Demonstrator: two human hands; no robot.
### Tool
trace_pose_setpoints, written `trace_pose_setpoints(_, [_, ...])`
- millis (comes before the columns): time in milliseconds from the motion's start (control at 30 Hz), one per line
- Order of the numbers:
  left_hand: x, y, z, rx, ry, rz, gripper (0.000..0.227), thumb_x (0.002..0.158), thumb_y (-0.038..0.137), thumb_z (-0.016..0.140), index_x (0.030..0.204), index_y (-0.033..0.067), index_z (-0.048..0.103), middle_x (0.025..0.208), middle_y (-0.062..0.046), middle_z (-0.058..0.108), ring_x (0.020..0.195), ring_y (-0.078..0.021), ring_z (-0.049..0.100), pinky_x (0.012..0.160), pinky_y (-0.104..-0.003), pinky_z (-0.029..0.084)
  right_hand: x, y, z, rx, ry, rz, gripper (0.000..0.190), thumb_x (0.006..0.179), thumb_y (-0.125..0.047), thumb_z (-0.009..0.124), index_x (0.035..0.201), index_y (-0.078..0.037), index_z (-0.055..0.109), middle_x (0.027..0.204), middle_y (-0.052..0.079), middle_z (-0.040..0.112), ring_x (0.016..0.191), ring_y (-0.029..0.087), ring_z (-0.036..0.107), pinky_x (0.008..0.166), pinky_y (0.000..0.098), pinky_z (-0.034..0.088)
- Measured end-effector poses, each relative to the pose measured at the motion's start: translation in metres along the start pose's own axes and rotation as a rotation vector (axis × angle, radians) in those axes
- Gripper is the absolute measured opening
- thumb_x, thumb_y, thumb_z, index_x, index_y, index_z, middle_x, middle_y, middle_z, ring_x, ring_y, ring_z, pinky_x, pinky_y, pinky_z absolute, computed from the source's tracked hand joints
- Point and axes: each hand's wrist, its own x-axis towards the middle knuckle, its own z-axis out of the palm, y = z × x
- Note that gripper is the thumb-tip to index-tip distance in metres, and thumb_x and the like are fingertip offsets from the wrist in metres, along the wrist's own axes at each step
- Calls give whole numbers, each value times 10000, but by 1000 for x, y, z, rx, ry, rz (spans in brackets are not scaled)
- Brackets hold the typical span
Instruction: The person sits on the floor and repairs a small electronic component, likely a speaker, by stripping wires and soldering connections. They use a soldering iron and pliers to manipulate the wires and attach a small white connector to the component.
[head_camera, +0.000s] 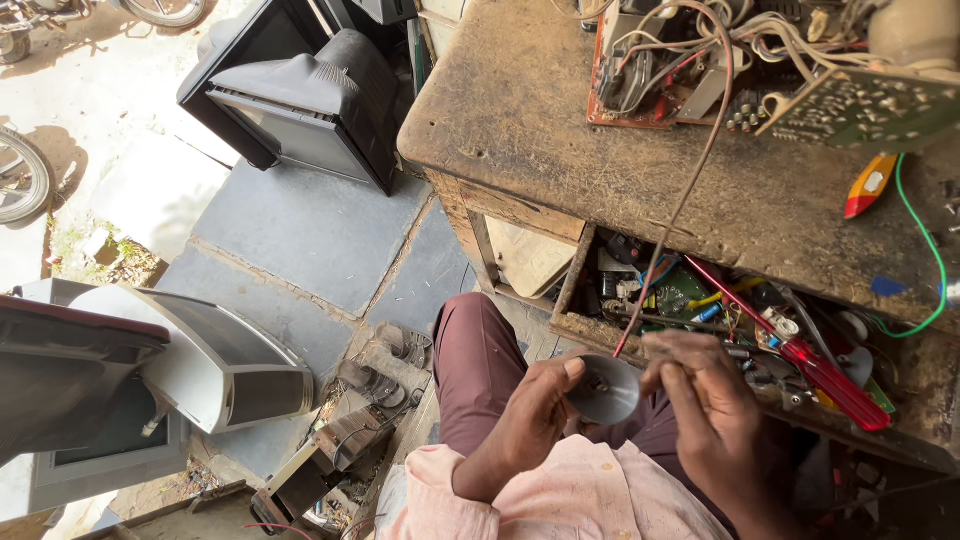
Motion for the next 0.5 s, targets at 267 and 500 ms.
trace_pose_setpoints(267, [-8,-13,-24,582,2,227,237,1076,147,539,1216,-41,572,1293,-99,637,1140,-188,619,951,-339,540,37,-26,-6,-611,-266,-472,417,773,-18,725,1187,-66,706,1201,106,672,1008,267,655,860,392,575])
trace_pose_setpoints(500, [2,28,-6,-65,-23,-263,312,1134,310,497,1160,22,614,836,7,621,679,-50,561,601,-215,448,44,-24,-7,-533,-326,-472,366,748,-20,787,1109,-68,748,994,47,650,865,223,626,764,367,554])
